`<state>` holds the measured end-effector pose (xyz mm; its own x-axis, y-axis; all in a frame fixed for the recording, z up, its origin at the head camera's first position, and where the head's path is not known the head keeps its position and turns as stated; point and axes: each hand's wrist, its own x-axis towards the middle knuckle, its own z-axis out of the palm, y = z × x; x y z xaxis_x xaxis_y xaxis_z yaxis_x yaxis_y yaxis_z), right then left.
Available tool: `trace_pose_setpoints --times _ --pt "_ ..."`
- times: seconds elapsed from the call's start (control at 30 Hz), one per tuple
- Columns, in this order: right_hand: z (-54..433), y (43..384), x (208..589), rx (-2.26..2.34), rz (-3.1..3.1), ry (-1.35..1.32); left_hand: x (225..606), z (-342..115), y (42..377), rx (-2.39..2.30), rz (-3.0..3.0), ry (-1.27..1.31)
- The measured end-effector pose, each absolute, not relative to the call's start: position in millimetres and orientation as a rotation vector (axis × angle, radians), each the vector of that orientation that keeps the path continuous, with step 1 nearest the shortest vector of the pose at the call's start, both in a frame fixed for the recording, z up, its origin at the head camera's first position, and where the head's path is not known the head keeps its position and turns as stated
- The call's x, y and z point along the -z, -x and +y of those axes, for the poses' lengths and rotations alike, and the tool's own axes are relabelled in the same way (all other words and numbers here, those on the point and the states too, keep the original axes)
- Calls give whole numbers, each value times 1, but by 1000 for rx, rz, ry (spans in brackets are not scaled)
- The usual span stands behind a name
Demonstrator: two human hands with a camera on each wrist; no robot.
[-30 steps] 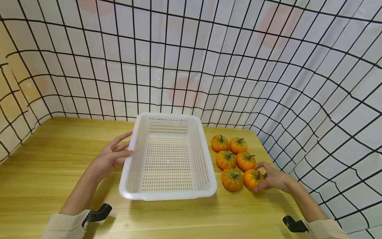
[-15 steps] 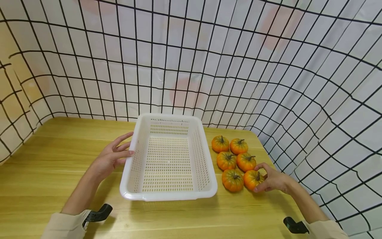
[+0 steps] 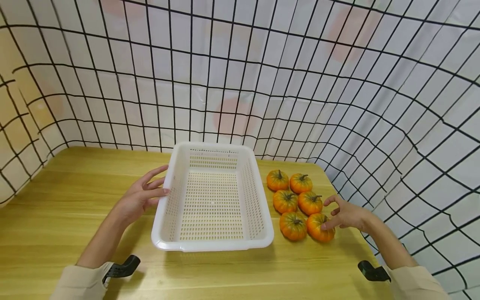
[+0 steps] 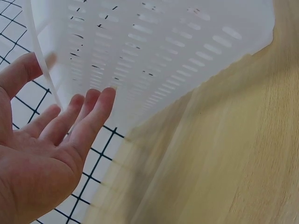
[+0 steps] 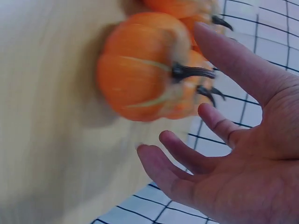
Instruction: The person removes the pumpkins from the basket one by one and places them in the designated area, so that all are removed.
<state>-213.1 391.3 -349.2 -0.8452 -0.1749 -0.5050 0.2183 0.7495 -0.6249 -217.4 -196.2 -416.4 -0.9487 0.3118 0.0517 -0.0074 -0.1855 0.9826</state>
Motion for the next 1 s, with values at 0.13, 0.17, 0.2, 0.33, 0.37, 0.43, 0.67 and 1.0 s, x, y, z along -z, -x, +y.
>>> trace_pose_setpoints --times 0.13,0.17,0.2,0.33,0.37,0.43,0.67,1.0 --pt "384 222 336 954 2409 -7 415 -197 218 -2221 1881 -346" --pt "382 224 333 950 2420 1 415 -197 218 -2213 1890 -343" --pt "380 226 330 941 2436 9 414 -197 218 -2205 1896 -341" --pt "367 234 323 911 2493 33 412 -197 219 -2167 1920 -332" --pt "363 236 322 906 2508 39 411 -197 219 -2157 1926 -332" --pt "354 240 321 890 2542 53 409 -197 220 -2135 1944 -334" --pt "324 249 323 781 2689 68 406 -199 222 -2078 1973 -361" --pt "293 255 338 740 2905 85 396 -202 224 -1957 2060 -370"
